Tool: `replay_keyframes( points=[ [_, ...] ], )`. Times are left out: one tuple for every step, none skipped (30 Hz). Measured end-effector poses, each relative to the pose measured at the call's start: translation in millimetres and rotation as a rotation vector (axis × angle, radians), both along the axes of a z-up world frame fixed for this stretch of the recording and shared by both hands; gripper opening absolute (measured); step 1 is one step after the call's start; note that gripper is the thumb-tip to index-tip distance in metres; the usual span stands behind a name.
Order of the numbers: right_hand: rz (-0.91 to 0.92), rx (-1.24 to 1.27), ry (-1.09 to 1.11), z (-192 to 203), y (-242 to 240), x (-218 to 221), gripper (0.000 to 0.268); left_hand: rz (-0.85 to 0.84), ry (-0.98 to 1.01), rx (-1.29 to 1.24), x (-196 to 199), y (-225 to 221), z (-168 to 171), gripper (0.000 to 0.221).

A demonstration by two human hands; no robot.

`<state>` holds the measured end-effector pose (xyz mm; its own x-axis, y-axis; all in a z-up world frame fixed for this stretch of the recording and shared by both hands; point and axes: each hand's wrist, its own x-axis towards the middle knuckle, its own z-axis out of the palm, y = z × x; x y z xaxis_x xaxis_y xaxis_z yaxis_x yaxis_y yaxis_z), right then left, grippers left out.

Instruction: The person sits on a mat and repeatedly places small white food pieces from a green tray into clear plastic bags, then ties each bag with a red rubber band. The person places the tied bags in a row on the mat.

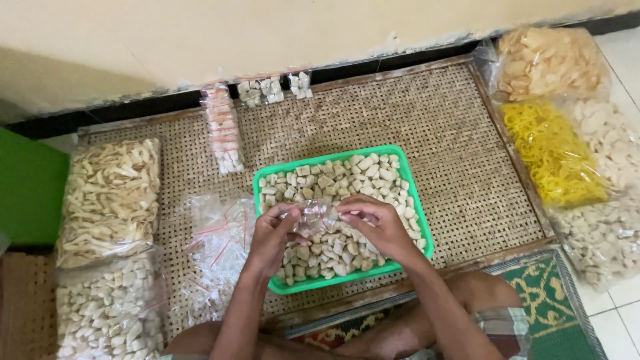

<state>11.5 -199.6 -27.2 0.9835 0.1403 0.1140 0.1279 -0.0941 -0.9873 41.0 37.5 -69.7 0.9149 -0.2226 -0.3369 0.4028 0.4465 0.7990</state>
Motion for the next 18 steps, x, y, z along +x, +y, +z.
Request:
replay_keyframes(
  points=[
    [0.004,0.005,-0.006,-2.0,-4.4,-2.9,0.022,0.004,-0.006,0.005,-0.5,0.7,-0.3,0.020],
    [-0.012,-0.152,-0.029,-5.3,-8.6,-6.9,0.024,0.017,0.009,-0.021,-3.4,1.9,-1.8,0.018],
    [-0.029,-0.307,-0.054,-9.0,-13.0,-10.7,0.026,0.030,0.022,-0.046,-6.3,2.9,-3.6,0.015],
    [-0.020,-0.300,-0.056,-14.0,-18.1,-14.7,0.026,0.039,0.021,-0.039,-6.5,3.6,-11.3,0.015],
    [0.076,-0.584,-0.095,-19.1,-23.5,-18.3,0.024,0.038,0.007,-0.083,-6.5,4.1,-18.9,0.016],
    [0.173,-0.867,-0.140,-24.1,-28.6,-21.8,0.021,0.037,-0.010,-0.126,-6.4,5.1,-26.2,0.017],
    [0.180,-0.859,-0.147,-31.0,-24.5,-22.8,0.021,0.046,-0.014,-0.118,-6.2,4.6,-28.2,0.017],
    [0.179,-1.044,-0.172,-37.3,-21.3,-24.9,0.016,0.045,-0.026,-0.133,-5.9,3.1,-30.2,0.018],
    [0.175,-1.229,-0.196,-43.3,-18.2,-27.2,0.012,0.045,-0.039,-0.147,-5.8,1.4,-31.9,0.018],
    [0.178,-1.223,-0.206,-46.6,-16.5,-27.6,0.012,0.052,-0.045,-0.141,-8.0,1.2,-33.0,0.018],
    [0.167,-1.253,-0.235,-49.6,-14.6,-28.2,0.011,0.056,-0.045,-0.137,-10.5,1.2,-33.9,0.018],
    [0.153,-1.284,-0.270,-52.5,-12.5,-26.4,0.011,0.061,-0.050,-0.133,-10.7,1.4,-34.4,0.019],
    [0.154,-1.278,-0.285,-57.6,-14.0,-25.1,0.011,0.070,-0.061,-0.127,-11.2,0.9,-33.5,0.019],
    [0.153,-1.266,-0.299,-62.9,-15.8,-25.3,0.010,0.070,-0.065,-0.125,-12.4,-0.3,-33.1,0.019],
    [0.151,-1.254,-0.314,-68.4,-17.3,-25.1,0.010,0.071,-0.068,-0.122,-13.2,-1.1,-33.0,0.019],
    [0.150,-1.251,-0.325,-62.9,-18.2,-23.8,0.010,0.076,-0.077,-0.119,-13.3,-1.6,-25.6,0.019],
    [0.158,-1.144,-0.248,-57.7,-18.6,-22.4,0.014,0.067,-0.058,-0.083,-13.5,-1.5,-18.5,0.024],
    [0.169,-1.039,-0.167,-52.6,-19.8,-24.0,0.018,0.059,-0.033,-0.049,-16.5,-2.4,-12.6,0.029]
  ],
)
